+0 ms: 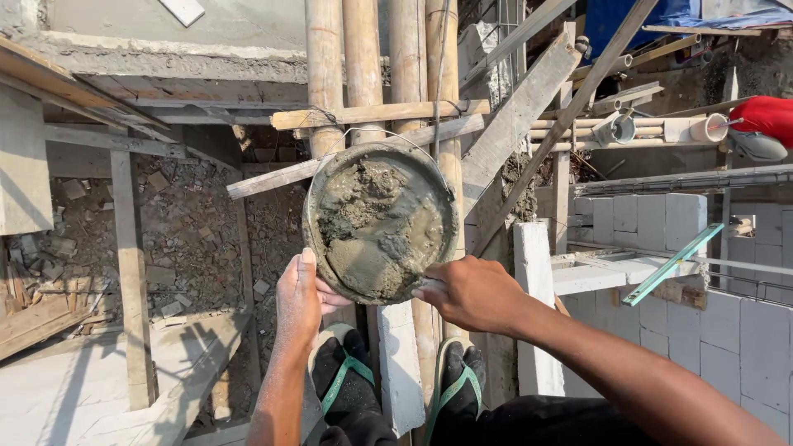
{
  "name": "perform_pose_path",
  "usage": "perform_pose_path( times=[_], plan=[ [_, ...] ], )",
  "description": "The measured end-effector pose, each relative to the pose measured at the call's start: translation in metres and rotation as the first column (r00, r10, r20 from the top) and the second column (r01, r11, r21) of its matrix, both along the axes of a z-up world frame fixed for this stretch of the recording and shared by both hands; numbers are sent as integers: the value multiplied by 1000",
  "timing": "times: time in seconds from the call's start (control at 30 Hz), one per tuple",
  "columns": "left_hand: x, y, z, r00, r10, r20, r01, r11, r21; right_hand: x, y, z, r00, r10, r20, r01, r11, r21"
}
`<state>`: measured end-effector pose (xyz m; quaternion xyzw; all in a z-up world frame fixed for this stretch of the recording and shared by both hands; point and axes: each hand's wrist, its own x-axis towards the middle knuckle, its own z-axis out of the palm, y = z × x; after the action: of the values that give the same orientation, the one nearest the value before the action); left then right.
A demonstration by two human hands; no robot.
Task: The person uses a trowel to spread mortar from a bucket onto a wall before placing and leveling lightweight concrete blocks. They repeat the process by applying mortar to the sides of new blocks and setting them into place to continue building the wall.
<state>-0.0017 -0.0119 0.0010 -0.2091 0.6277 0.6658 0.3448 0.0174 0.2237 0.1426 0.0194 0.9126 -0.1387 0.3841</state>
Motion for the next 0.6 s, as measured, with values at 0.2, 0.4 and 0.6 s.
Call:
perform_pose_path(
  times=[0.2, 0.4, 0.6],
  plan=[
    [2, -10, -16, 997, 70, 38, -67, 996, -56, 20, 53, -5, 952, -293, 92, 301, 836, -459],
    [9, -12, -32, 991, 134, -14, -135, 987, -87, 95, 133, 11, 859, -417, 296, 510, 648, -566],
    [15, -63, -96, 994, 108, 29, -107, 994, -24, 184, 204, -7, 492, -786, 374, 832, 300, -466]
  ],
)
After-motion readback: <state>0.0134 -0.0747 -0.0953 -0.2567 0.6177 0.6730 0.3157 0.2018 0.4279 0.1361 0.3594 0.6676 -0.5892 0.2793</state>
